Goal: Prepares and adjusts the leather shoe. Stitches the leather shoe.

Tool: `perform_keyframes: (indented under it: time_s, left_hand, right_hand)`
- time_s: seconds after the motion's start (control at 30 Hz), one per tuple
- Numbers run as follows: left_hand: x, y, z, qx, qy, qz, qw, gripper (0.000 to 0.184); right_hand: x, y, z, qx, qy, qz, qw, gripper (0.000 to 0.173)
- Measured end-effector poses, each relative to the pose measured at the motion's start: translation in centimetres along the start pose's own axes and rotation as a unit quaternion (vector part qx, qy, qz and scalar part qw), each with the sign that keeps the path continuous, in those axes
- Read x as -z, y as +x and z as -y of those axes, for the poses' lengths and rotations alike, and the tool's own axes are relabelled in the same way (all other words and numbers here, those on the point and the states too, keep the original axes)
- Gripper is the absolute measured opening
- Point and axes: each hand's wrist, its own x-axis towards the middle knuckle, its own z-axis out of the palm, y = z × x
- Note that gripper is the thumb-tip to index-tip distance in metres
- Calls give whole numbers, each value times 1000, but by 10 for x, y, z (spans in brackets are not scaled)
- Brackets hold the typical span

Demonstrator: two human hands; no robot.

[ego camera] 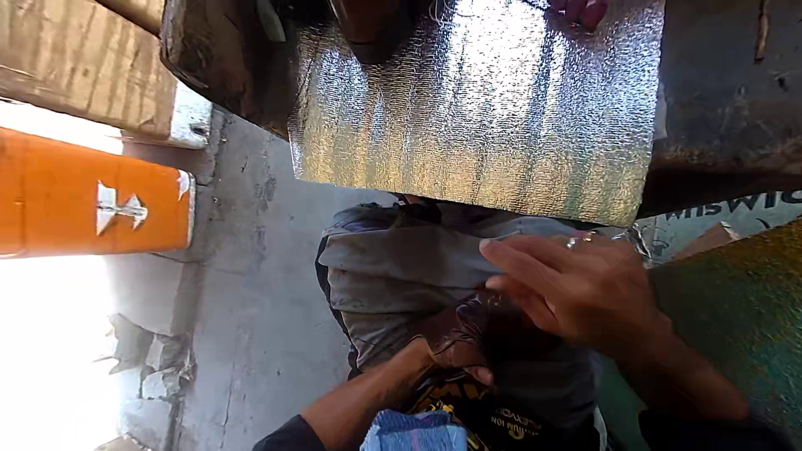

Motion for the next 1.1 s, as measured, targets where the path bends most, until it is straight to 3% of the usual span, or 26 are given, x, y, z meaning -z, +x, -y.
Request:
perform_keyframes:
  time_s: [0.07,0.2,0.27,0.5,0.63,0.83,1.1]
  left_hand:
    - [-6,5,7,-15,-6,-51,999,48]
    - [-14,-2,21,-23,-2,-153,988,30]
    - [-14,0,16,-26,-7,-165,986,26]
    - [-20,-3,-11,137,-3,-282,950,17]
    - [-11,-10,-13,153,-34,-227,961,20]
    - [-4,-19,-13,106,-141,-121,977,24]
    - [4,-24,-2,79,-187,-68,977,28]
  right_hand:
    - [-12,1,-13,-65,47,-2,997,31]
    - [-28,10,-5,-118,107,-20,987,29]
    - [-34,15,-3,-131,103,-22,986,28]
    - [-55,15,10,-110,42,-8,993,29]
    - [-55,18,3,-132,82,17,988,31]
    - [-43,14,-6,-158,93,28,983,32]
    - [-40,8,-8,-168,100,16,981,31]
